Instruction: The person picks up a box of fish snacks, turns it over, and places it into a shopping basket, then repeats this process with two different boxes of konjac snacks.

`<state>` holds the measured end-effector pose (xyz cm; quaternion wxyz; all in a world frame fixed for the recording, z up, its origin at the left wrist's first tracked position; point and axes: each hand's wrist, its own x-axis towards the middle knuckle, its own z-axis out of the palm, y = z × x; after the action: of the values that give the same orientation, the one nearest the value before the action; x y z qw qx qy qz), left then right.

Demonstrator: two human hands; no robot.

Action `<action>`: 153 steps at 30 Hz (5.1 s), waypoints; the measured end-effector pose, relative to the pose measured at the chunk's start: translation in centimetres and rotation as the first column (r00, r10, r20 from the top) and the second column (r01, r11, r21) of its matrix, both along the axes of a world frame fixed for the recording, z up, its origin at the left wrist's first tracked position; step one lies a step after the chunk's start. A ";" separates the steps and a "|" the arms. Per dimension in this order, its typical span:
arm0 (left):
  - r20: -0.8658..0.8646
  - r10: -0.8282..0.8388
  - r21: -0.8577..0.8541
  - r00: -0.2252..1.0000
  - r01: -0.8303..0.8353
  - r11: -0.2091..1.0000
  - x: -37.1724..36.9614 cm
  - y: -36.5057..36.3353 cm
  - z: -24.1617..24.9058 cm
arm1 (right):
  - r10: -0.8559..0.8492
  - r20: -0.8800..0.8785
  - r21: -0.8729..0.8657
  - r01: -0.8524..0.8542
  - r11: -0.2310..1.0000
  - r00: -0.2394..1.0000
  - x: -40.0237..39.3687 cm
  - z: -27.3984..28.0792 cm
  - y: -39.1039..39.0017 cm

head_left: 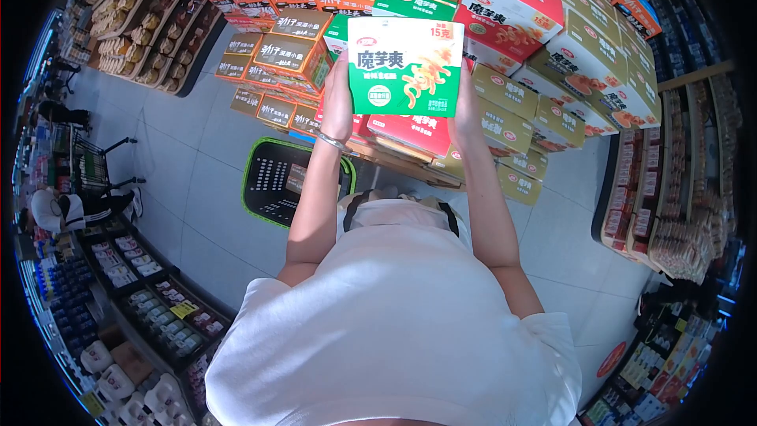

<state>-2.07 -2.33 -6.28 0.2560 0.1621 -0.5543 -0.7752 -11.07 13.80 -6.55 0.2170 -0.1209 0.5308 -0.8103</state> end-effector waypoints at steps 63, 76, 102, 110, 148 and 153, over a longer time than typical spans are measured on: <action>-0.061 -0.208 0.224 0.976 0.216 0.950 1.5 -0.5 2.9 | 0.114 -0.134 -0.001 -0.115 0.993 0.984 -0.4 1.1 1.4; 0.086 -0.204 -0.017 0.975 0.206 0.978 2.5 0.4 1.9 | 0.007 -0.254 -0.063 -0.024 0.998 0.967 0.5 2.9 1.2; 0.068 -0.153 0.076 0.986 0.148 0.986 2.4 1.1 2.5 | -0.021 -0.187 0.028 0.027 0.999 0.982 1.4 0.7 1.3; 0.019 -0.118 0.103 0.993 0.116 0.988 2.1 1.0 1.4 | 0.034 -0.209 0.004 -0.033 0.999 0.977 1.1 1.0 1.5; 0.006 -0.112 0.111 0.994 0.111 0.988 1.2 1.4 1.0 | 0.058 -0.182 0.007 -0.057 0.998 0.982 -0.4 -0.6 1.9; -0.006 -0.127 0.095 0.992 0.127 0.987 1.2 1.4 1.0 | 0.058 -0.177 -0.013 -0.061 0.998 0.983 -0.5 -0.6 1.9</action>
<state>-0.91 -0.97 -5.27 0.1981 0.1388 -0.5260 -0.8154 -11.55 15.71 -7.14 0.1922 -0.2101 0.5364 -0.7945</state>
